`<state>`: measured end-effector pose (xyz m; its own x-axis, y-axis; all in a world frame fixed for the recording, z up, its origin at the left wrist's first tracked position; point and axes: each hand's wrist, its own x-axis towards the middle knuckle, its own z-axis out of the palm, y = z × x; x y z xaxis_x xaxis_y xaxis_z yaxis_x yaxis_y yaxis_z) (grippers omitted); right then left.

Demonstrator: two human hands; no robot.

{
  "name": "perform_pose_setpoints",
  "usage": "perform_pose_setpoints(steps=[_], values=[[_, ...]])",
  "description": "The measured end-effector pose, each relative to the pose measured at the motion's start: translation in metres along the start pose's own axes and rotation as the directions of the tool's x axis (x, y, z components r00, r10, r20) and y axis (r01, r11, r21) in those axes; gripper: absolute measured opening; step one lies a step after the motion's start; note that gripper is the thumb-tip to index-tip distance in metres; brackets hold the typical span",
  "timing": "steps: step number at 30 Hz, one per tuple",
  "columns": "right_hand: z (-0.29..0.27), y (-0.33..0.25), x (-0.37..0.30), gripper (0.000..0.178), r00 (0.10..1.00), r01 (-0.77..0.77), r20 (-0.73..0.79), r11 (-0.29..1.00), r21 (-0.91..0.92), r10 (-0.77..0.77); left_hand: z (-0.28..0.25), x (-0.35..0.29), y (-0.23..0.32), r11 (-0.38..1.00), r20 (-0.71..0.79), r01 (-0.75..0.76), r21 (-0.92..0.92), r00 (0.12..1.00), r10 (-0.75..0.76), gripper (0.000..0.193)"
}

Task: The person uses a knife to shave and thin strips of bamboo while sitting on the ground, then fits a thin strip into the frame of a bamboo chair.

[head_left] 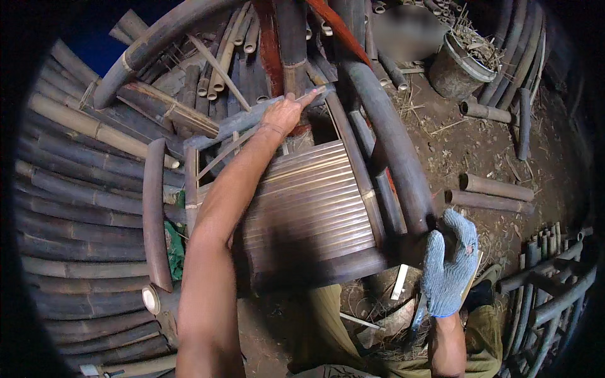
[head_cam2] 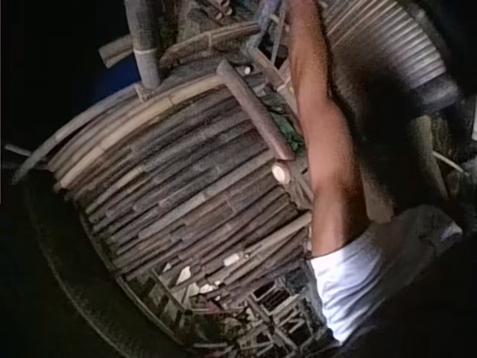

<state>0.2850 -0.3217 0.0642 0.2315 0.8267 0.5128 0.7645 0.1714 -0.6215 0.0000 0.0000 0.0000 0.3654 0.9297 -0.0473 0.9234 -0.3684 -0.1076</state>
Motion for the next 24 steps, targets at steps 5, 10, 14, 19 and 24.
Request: perform_pose_setpoints(steps=[5, 10, 14, 19, 24], values=[[0.01, -0.003, 0.0, 0.032, 1.0, 0.01, -0.029, 1.0, 0.017, -0.01, 0.002, 0.019, -0.009, 0.998, 0.076, 0.06, 0.009, 0.995, -0.06, 0.061], [0.004, 0.002, -0.001, 0.032, 1.0, -0.007, -0.018, 1.0, -0.015, 0.006, 0.006, 0.024, 0.004, 0.999, 0.188, -0.038, -0.018, 0.981, 0.041, 0.063], [0.007, -0.001, -0.001, 0.032, 0.999, -0.026, -0.018, 0.999, 0.039, 0.026, 0.001, 0.038, -0.014, 0.999, 0.326, 0.042, -0.03, 0.945, -0.031, 0.062], [0.004, -0.005, 0.001, 0.03, 1.0, -0.017, -0.011, 1.0, 0.011, 0.017, 0.019, 0.032, -0.011, 0.963, 0.203, -0.155, -0.219, 0.958, 0.2, 0.059], [0.002, -0.004, -0.002, 0.031, 0.998, -0.02, 0.056, 1.0, -0.023, 0.021, 0.04, -0.007, 0.015, 0.901, -0.194, 0.177, -0.397, 0.943, -0.271, 0.067]])
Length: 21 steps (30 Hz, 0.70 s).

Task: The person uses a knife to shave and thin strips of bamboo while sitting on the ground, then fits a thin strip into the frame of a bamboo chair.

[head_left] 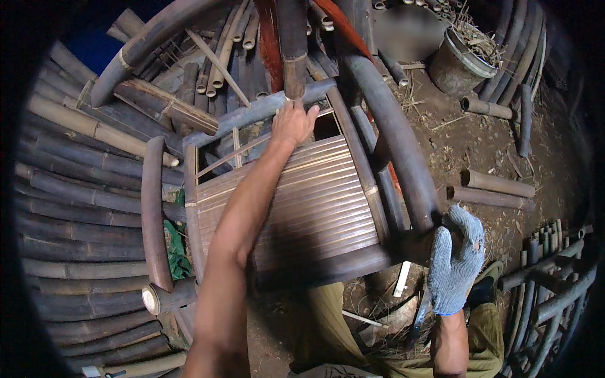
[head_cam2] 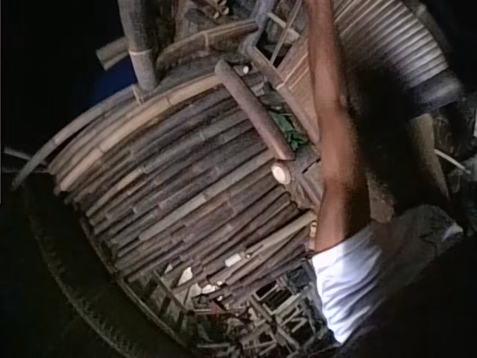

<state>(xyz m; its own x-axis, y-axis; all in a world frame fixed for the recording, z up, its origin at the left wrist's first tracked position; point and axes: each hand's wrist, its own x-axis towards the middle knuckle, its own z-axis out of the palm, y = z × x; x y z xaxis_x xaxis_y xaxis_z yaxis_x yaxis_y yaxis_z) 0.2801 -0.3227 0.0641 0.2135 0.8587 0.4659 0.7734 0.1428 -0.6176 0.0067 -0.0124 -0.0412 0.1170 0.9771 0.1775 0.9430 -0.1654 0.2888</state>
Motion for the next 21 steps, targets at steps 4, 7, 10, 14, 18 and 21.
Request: perform_pose_setpoints(steps=[4, 7, 10, 14, 18, 21], values=[[0.0, 0.002, -0.002, 0.029, 0.998, -0.06, -0.016, 0.998, 0.014, 0.06, -0.01, -0.046, 0.029, 0.993, 0.405, -0.036, 0.114, 0.914, -0.014, 0.068], [0.003, -0.001, 0.0, 0.029, 0.998, -0.029, -0.056, 1.0, -0.001, 0.029, 0.0, -0.083, 0.011, 0.989, 0.18, -0.114, 0.096, 0.979, 0.096, 0.072], [0.005, -0.002, -0.002, 0.028, 0.998, -0.021, -0.067, 1.0, -0.004, 0.021, 0.008, -0.105, -0.026, 0.99, -0.128, -0.053, 0.127, 0.989, 0.069, 0.078], [0.006, -0.001, -0.005, 0.027, 0.993, -0.089, -0.08, 0.995, 0.036, 0.092, -0.014, -0.143, -0.139, 0.903, -0.321, 0.334, 0.27, 0.915, -0.242, 0.078], [0.008, 0.006, -0.007, 0.028, 0.993, -0.072, -0.089, 0.997, 0.027, 0.074, -0.056, -0.164, -0.188, 0.928, -0.133, 0.315, 0.197, 0.947, -0.293, 0.062], [0.006, 0.007, -0.01, 0.028, 0.984, -0.149, -0.079, 0.984, 0.094, 0.157, -0.058, -0.163, -0.19, 0.94, -0.14, 0.271, 0.207, 0.959, -0.246, 0.054]])
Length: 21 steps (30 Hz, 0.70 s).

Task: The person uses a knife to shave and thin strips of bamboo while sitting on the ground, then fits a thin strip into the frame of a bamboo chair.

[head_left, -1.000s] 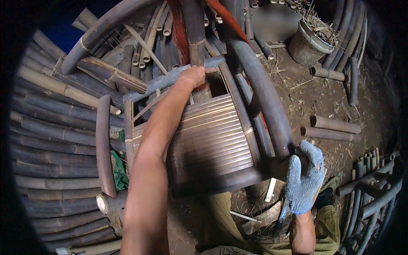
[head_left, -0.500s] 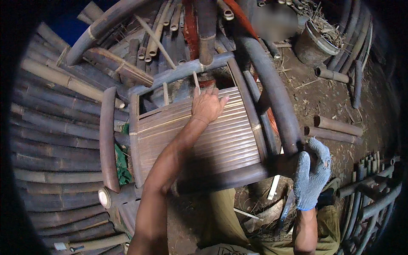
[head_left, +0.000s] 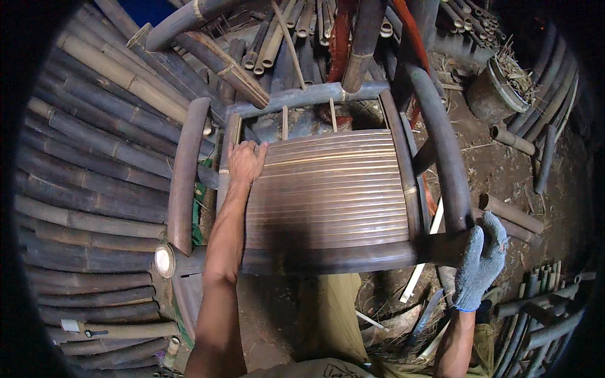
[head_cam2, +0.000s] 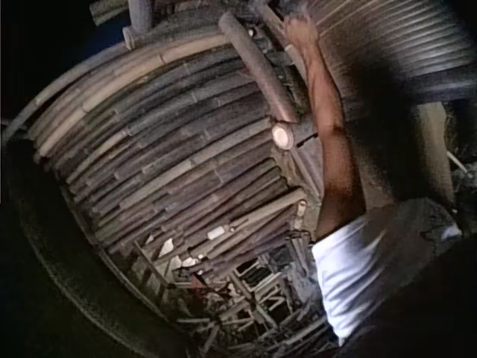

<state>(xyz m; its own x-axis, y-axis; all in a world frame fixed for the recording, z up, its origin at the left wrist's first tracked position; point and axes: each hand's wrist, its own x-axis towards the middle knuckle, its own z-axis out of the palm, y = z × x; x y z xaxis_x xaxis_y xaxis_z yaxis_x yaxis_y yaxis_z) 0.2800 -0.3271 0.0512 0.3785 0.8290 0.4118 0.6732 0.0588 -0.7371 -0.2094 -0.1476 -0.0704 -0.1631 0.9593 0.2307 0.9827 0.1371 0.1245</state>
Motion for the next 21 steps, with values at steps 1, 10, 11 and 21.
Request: perform_pose_setpoints(steps=[1, 10, 11, 21], values=[[0.0, 0.0, 0.0, 0.027, 0.999, 0.032, -0.015, 0.999, -0.022, -0.033, -0.001, 0.0, 0.001, 1.0, 0.036, 0.011, 0.0, 0.999, -0.011, 0.053], [0.006, -0.003, 0.006, 0.025, 0.986, 0.162, -0.03, 0.979, -0.122, -0.167, 0.033, -0.001, 0.149, 0.876, -0.027, -0.433, -0.213, 0.899, 0.437, 0.065], [0.004, -0.002, 0.008, 0.024, 0.98, 0.189, -0.031, 0.972, -0.14, -0.195, 0.028, 0.0, 0.163, 0.899, 0.043, -0.383, -0.211, 0.916, 0.4, 0.066], [-0.002, 0.016, -0.012, 0.027, 0.978, 0.18, -0.109, 0.984, -0.006, -0.179, 0.049, -0.026, 0.139, 0.891, -0.074, -0.451, -0.054, 0.892, 0.447, 0.065]])
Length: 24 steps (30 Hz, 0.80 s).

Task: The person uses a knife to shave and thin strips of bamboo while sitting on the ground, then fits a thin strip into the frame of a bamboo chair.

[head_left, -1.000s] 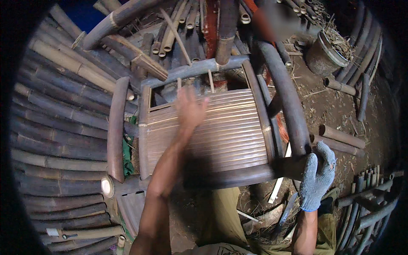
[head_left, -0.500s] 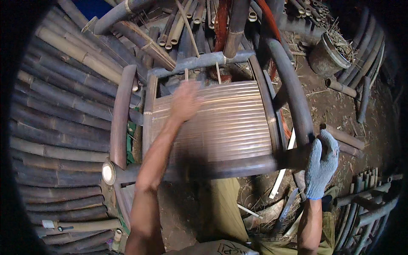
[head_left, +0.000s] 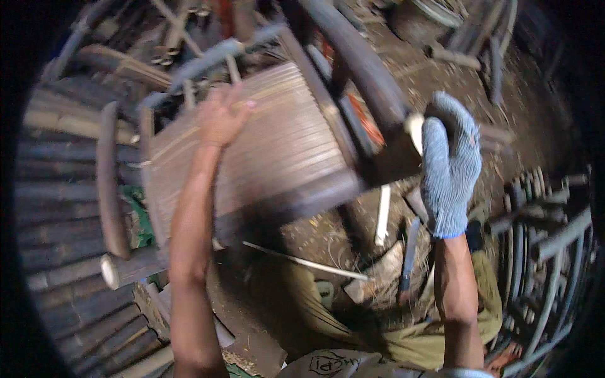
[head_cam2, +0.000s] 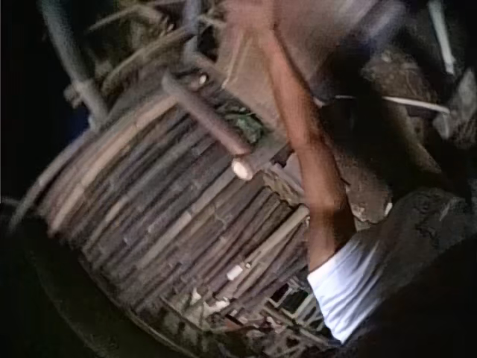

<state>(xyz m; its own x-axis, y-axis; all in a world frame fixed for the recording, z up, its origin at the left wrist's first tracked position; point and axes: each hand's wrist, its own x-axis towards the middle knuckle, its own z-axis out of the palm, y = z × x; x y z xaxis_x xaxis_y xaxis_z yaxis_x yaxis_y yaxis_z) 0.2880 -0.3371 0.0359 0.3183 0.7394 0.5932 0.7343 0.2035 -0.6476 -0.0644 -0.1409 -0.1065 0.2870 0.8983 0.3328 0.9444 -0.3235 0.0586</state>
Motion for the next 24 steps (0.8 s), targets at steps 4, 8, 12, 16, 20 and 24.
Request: perform_pose_setpoints(steps=[4, 8, 12, 16, 20, 24], values=[[-0.043, 0.082, -0.059, 0.031, 0.987, -0.125, -0.099, 0.992, 0.02, 0.127, -0.02, -0.018, -0.004, 0.99, 0.03, 0.136, 0.043, 0.99, -0.138, 0.081], [-0.093, 0.18, -0.208, 0.045, 0.876, -0.315, 0.197, 0.83, -0.46, 0.441, -0.051, -0.086, 0.022, 0.99, 0.058, 0.14, 0.022, 0.988, -0.141, 0.072], [-0.156, 0.189, -0.368, 0.057, 0.517, -0.374, 0.312, 0.539, -0.755, 0.797, -0.12, -0.203, 0.126, 0.823, -0.048, -0.115, -0.556, 0.993, 0.107, 0.018], [-0.146, 0.186, -0.416, 0.049, 0.54, -0.447, 0.327, 0.594, -0.669, 0.775, -0.047, -0.294, 0.146, 0.837, 0.172, -0.183, -0.516, 0.935, 0.31, 0.016], [-0.155, 0.189, -0.432, 0.042, 0.605, -0.473, 0.212, 0.56, -0.68, 0.768, 0.068, -0.37, 0.144, 0.834, 0.489, -0.452, -0.317, 0.675, 0.552, 0.053], [-0.182, 0.178, -0.392, 0.05, 0.594, -0.52, 0.278, 0.624, -0.583, 0.755, 0.073, -0.364, 0.128, 0.875, 0.752, -0.427, -0.228, 0.494, 0.437, 0.028]])
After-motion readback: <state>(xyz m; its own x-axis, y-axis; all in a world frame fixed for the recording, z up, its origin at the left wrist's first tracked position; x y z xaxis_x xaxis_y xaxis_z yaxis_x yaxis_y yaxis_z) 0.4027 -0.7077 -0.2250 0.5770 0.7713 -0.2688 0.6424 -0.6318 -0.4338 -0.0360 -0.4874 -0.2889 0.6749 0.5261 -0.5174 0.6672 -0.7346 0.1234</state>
